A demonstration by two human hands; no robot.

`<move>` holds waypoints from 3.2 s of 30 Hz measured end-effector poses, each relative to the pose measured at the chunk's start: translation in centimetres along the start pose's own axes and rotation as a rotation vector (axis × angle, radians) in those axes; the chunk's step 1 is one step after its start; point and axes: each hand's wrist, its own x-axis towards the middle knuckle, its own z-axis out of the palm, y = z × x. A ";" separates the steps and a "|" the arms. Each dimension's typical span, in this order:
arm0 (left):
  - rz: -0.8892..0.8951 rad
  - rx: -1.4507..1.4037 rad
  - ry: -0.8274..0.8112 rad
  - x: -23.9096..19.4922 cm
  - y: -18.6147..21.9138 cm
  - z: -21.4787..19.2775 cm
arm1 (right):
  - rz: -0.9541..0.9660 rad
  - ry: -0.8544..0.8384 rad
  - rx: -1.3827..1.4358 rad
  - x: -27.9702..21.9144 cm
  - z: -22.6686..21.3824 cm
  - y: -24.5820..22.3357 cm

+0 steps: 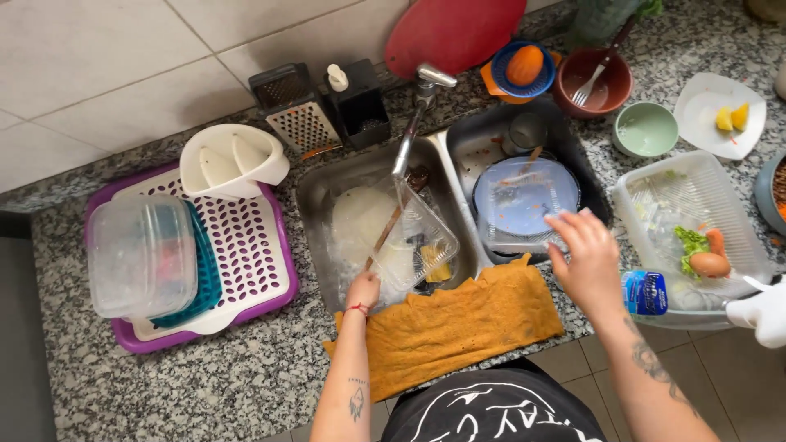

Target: The person washes a plastic container, a white plate, a clear plastic tray, and a small bowl in the kitchen sink using a yellow sponge and running water. Each item is rinsed and placed into a purple dish rack on the counter.

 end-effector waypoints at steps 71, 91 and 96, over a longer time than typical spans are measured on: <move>0.212 -0.685 0.549 -9.7 16.3 -15.9 | -0.135 -0.209 0.014 14.0 17.9 -15.3; 0.451 -0.702 0.455 -4.3 11.4 -15.8 | 0.508 -0.480 1.275 14.7 15.9 -8.3; 0.456 -0.469 0.524 -1.0 11.1 -12.6 | 0.605 -0.456 1.481 13.3 11.4 -7.6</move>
